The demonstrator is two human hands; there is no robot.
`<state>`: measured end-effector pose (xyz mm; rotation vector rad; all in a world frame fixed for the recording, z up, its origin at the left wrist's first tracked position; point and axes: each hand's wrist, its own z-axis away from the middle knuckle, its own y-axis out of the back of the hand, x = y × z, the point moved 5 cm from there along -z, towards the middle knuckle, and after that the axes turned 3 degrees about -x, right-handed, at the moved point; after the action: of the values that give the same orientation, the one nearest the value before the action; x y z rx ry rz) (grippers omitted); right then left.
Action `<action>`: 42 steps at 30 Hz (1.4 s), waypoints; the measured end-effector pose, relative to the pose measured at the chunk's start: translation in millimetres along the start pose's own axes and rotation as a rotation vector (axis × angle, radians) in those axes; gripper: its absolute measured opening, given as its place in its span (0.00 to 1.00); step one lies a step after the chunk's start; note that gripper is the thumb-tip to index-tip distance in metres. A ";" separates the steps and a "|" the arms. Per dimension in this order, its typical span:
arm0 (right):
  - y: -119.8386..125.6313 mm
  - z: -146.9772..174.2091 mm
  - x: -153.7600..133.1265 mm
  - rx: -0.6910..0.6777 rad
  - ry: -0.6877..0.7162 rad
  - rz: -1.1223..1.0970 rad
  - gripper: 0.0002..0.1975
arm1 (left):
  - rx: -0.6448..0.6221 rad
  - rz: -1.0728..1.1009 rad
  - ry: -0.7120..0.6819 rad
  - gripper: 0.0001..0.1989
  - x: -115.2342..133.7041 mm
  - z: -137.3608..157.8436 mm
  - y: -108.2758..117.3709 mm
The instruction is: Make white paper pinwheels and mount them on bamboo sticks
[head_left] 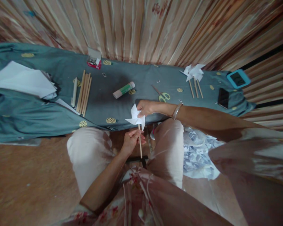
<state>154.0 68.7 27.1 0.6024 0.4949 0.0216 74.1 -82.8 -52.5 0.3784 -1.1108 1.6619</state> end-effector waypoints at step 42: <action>-14.8 -6.3 20.7 0.456 0.451 -1.275 0.29 | 0.227 -0.192 -0.582 0.18 162.6 -58.8 -9.4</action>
<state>167.7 63.2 5.4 0.6320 1.2728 -1.2145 33.6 59.9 36.7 1.1333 -1.2514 1.5461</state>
